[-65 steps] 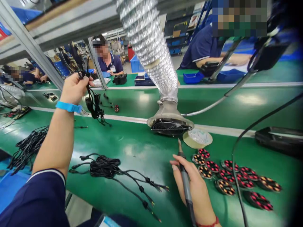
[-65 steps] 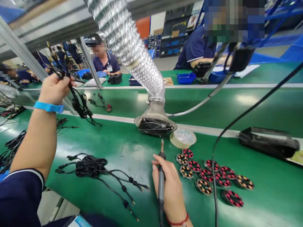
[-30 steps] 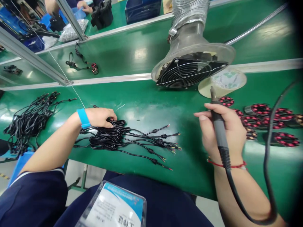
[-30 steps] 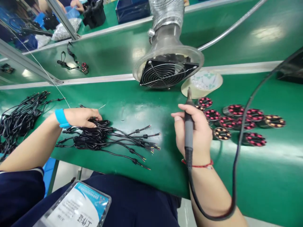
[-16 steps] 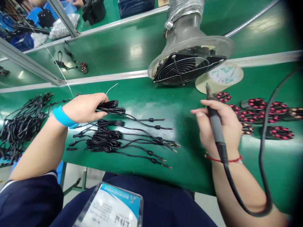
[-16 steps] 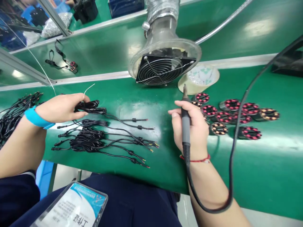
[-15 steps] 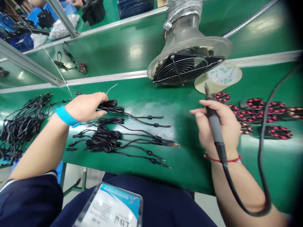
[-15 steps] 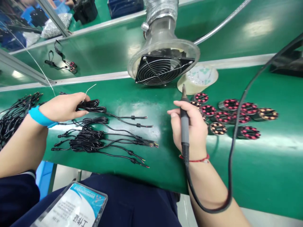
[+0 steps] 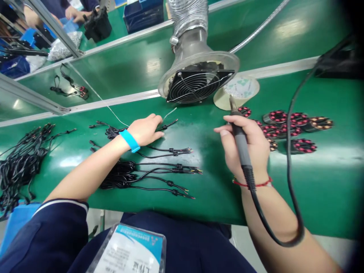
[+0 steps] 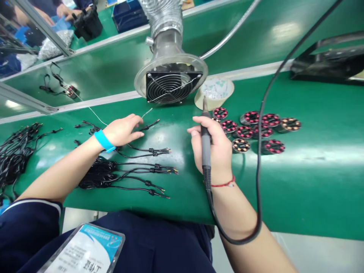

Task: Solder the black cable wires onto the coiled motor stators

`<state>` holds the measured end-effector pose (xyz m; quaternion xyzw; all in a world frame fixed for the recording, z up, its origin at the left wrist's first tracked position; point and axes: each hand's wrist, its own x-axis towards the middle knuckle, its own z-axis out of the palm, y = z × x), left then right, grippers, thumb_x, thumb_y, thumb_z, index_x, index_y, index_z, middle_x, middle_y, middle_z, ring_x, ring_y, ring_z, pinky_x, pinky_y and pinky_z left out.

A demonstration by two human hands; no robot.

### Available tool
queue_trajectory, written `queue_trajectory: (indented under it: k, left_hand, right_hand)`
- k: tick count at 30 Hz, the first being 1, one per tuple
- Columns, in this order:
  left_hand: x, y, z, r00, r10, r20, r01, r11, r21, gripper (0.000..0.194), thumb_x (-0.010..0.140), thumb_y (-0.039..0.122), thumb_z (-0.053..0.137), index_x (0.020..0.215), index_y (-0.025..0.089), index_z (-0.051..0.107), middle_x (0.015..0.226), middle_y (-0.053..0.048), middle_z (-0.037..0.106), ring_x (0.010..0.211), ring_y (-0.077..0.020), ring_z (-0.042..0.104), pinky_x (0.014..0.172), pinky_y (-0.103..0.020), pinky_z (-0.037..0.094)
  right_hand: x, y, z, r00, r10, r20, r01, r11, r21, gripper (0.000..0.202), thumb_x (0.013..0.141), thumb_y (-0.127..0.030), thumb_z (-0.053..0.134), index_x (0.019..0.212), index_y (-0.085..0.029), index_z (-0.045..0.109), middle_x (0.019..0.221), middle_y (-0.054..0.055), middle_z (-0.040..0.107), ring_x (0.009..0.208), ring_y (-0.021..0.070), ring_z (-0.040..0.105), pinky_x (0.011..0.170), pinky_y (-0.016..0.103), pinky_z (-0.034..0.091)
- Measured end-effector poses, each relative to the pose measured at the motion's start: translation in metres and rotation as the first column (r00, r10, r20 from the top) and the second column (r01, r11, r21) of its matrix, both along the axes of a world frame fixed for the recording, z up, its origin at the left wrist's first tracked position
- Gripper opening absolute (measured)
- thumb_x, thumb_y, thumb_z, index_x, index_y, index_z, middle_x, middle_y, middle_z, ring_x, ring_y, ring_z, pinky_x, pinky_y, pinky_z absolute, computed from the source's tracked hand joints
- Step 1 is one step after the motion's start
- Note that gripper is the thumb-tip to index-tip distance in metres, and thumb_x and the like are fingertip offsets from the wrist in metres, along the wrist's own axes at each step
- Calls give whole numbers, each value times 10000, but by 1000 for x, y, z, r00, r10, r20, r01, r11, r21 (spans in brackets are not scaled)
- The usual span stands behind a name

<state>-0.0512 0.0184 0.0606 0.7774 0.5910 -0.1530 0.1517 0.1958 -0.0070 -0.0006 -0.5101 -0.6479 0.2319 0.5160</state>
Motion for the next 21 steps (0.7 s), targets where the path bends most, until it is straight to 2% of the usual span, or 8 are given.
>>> queue_trajectory:
  k: [3, 5, 8, 12, 14, 16, 18, 21]
  left_hand:
    - [4, 9, -16, 993, 54, 109, -50, 998, -36, 257, 908, 294, 554, 1113, 140, 576, 1050, -86, 662, 899, -207, 620, 712, -293, 425]
    - [6, 7, -18, 987, 5, 163, 17, 991, -133, 149, 882, 228, 561, 1006, 156, 600, 946, -59, 667, 829, -184, 602, 702, -283, 413]
    - [11, -4, -13, 976, -92, 195, 137, 964, -229, 108, 848, 179, 565, 947, 164, 605, 924, -53, 657, 818, -179, 585, 712, -279, 408]
    - [15, -16, -8, 975, -121, 185, 162, 961, -226, 94, 855, 183, 536, 935, 178, 586, 938, -53, 651, 816, -189, 583, 707, -293, 395]
    - [15, -19, -11, 970, -124, 209, 170, 962, -216, 81, 856, 189, 532, 926, 186, 572, 948, -49, 648, 817, -189, 584, 710, -298, 400]
    - [13, -20, -17, 961, -105, 256, 156, 969, -190, 75, 860, 197, 528, 928, 193, 559, 956, -46, 645, 826, -187, 589, 727, -301, 420]
    - [10, -21, -24, 950, -59, 305, 104, 986, -133, 76, 869, 210, 521, 939, 196, 547, 964, -49, 641, 850, -190, 596, 758, -308, 447]
    - [9, -22, -32, 936, -13, 352, 34, 998, -56, 86, 878, 213, 508, 959, 197, 534, 998, -61, 634, 893, -199, 601, 802, -330, 470]
  right_hand:
    - [1, 2, -1, 1000, -6, -19, 6, 1000, 24, 263, 859, -178, 584, 1113, -183, 653, 864, 44, 741, 784, 138, 709, 788, 309, 561]
    - [2, 3, -2, 1000, -19, -14, 20, 999, 35, 262, 869, -189, 580, 1122, -194, 648, 864, 36, 738, 797, 144, 712, 806, 324, 566]
    - [4, 3, 2, 998, -49, 32, 47, 996, 77, 251, 899, -233, 568, 1140, -225, 637, 861, 15, 736, 851, 165, 713, 863, 372, 568]
    - [20, -4, 24, 992, -95, 85, 88, 993, 75, 271, 961, -298, 517, 1208, -224, 602, 959, 35, 750, 927, 185, 726, 904, 394, 565]
    - [33, -8, 36, 986, -102, 134, 97, 994, 40, 281, 976, -318, 494, 1231, -241, 583, 995, 41, 746, 901, 191, 740, 849, 375, 576]
    - [48, -8, 41, 971, -99, 219, 96, 995, 20, 258, 966, -328, 493, 1193, -249, 589, 963, 42, 749, 851, 202, 745, 777, 367, 579]
    - [61, -4, 36, 952, -87, 295, 94, 996, -10, 252, 933, -323, 516, 1162, -246, 585, 952, 51, 752, 875, 219, 739, 775, 382, 573]
    - [68, 8, 16, 944, -39, 329, 80, 990, -113, 393, 833, -274, 590, 1221, -250, 533, 1030, 55, 739, 917, 222, 716, 807, 398, 562]
